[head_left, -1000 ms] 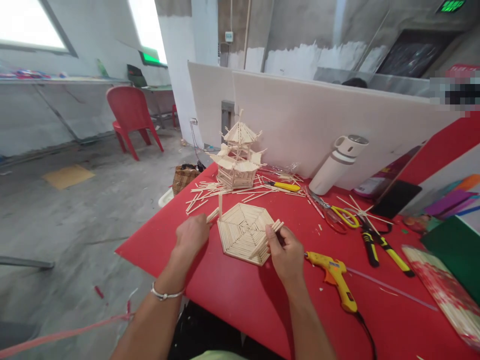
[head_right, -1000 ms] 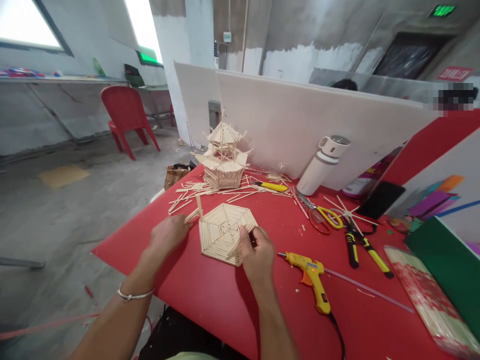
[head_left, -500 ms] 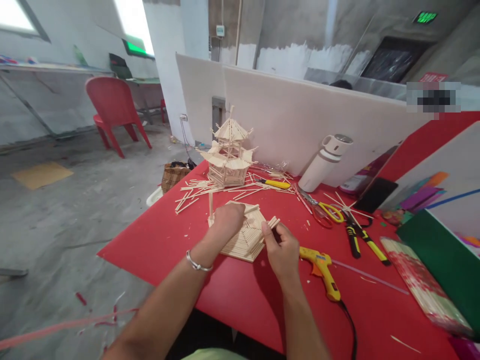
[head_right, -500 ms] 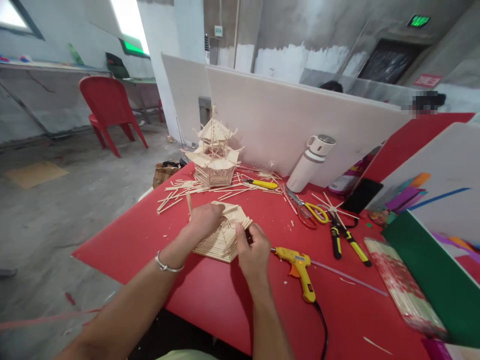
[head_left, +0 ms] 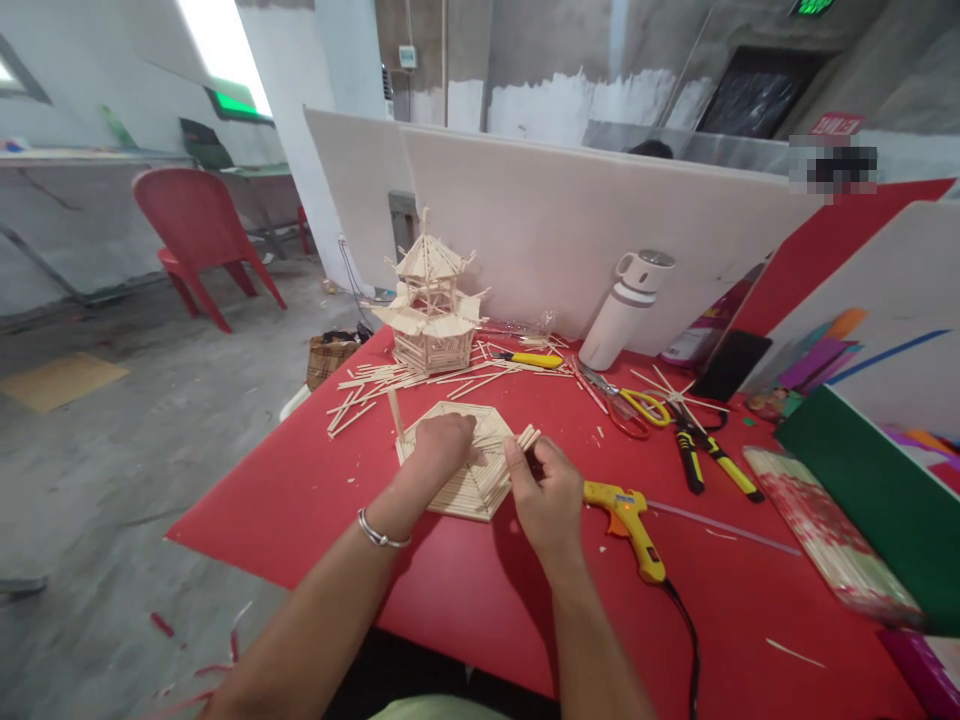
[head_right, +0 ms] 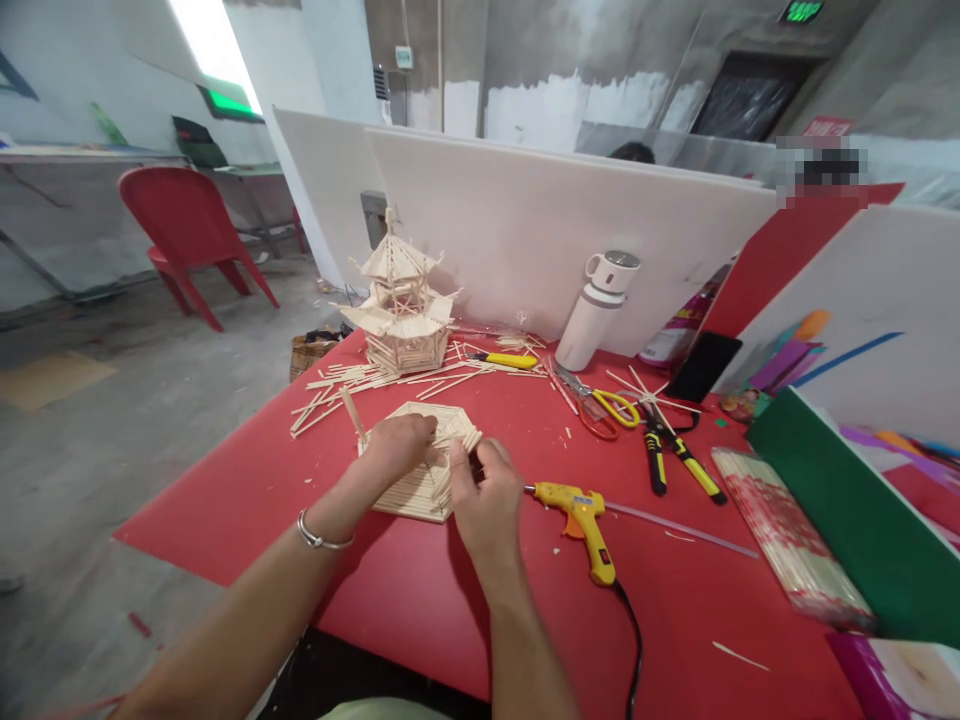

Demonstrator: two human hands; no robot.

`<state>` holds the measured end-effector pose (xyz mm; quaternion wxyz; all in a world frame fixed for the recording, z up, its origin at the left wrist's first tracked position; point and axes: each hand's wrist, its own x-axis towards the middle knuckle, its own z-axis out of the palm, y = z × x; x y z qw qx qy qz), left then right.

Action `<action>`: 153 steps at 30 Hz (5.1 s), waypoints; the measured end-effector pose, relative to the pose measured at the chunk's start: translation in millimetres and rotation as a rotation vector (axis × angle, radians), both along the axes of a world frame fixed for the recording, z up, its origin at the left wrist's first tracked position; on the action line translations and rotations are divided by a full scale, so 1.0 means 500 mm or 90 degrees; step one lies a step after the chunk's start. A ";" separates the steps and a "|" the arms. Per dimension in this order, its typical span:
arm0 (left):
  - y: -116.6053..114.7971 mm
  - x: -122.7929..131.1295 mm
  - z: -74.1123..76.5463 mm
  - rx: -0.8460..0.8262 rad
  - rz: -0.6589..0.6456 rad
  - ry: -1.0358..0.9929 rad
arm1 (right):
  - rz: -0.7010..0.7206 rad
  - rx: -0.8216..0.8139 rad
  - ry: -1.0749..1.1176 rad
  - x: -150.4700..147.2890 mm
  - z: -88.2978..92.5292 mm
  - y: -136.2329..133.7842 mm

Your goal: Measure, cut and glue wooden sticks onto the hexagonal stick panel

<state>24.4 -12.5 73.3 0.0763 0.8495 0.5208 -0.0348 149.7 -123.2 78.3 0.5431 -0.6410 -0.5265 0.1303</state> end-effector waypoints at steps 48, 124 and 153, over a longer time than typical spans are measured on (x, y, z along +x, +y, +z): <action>-0.176 -0.175 -0.025 -0.287 -0.017 -0.717 | 0.427 -0.130 0.197 -0.079 -0.004 0.011; -0.176 -0.086 -0.013 -0.575 0.286 -1.034 | -0.168 -0.497 -0.457 0.222 -0.053 -0.159; -0.187 -0.134 -0.019 -0.487 0.233 -0.959 | -0.161 -0.014 -0.580 0.025 0.138 -0.076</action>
